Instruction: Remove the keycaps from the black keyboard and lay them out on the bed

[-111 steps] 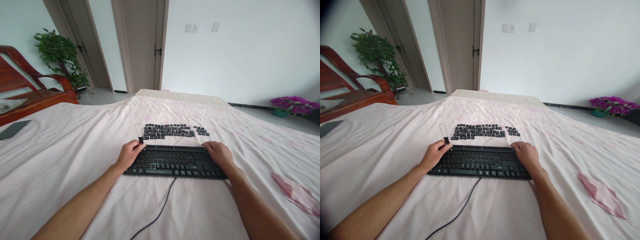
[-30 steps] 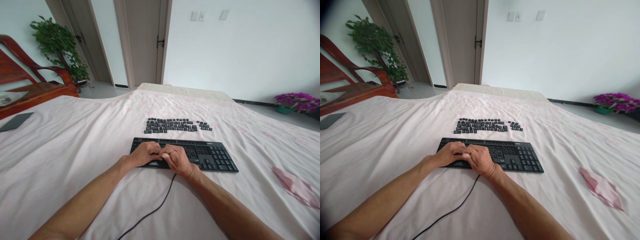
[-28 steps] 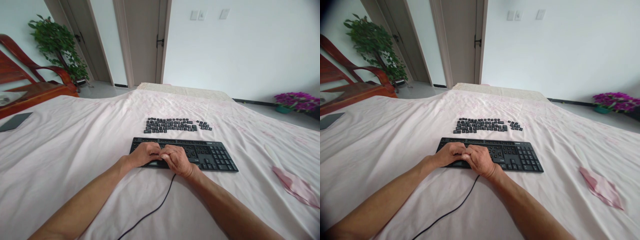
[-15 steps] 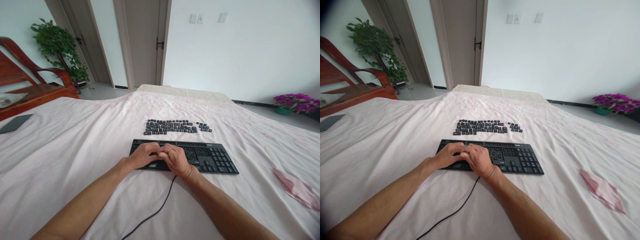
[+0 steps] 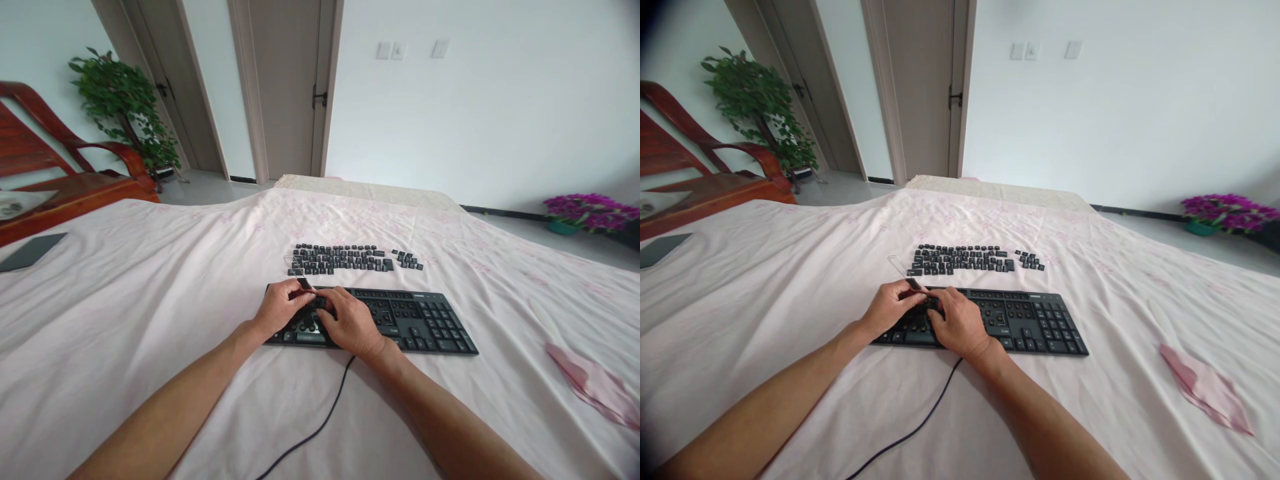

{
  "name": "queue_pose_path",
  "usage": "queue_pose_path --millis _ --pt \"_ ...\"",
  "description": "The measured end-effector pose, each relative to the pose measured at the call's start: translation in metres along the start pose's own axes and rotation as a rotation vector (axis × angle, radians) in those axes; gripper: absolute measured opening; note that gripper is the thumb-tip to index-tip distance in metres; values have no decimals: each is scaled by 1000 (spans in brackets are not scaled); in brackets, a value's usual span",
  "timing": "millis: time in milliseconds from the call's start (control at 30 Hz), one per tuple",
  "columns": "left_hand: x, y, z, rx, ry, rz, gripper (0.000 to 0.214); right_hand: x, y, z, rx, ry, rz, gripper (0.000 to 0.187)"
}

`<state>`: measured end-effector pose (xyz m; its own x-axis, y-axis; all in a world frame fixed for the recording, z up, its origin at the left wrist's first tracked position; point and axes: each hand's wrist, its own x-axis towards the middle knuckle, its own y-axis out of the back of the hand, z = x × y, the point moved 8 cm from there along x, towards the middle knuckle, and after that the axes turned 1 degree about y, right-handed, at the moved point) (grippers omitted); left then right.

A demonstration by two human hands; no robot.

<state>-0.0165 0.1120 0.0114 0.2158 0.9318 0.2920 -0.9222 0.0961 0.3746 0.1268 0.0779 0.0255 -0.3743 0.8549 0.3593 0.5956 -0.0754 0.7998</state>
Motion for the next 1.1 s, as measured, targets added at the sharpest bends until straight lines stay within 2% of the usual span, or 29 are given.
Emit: queue_pose_path --millis 133,267,400,533,667,933,1000,1100 --pt "1 12 -6 -49 62 124 27 0 -4 -6 -63 58 -35 20" --pt "2 20 -14 -116 91 218 31 1 -5 -16 -153 148 -81 25" --pt "3 20 -17 -93 101 228 32 1 -7 -21 -162 214 -105 20" --pt "3 19 -18 -75 106 216 33 2 -8 -19 -62 226 -95 12" --pt "3 19 -19 -54 99 209 32 4 -5 -7 140 126 -58 8" --pt "3 19 -20 -23 106 193 31 8 -9 42 573 -281 9 14" --pt "3 19 -20 -10 102 190 31 9 -5 49 583 -304 20 15" --pt "3 18 -20 15 93 188 30 12 10 50 358 -203 56 10"
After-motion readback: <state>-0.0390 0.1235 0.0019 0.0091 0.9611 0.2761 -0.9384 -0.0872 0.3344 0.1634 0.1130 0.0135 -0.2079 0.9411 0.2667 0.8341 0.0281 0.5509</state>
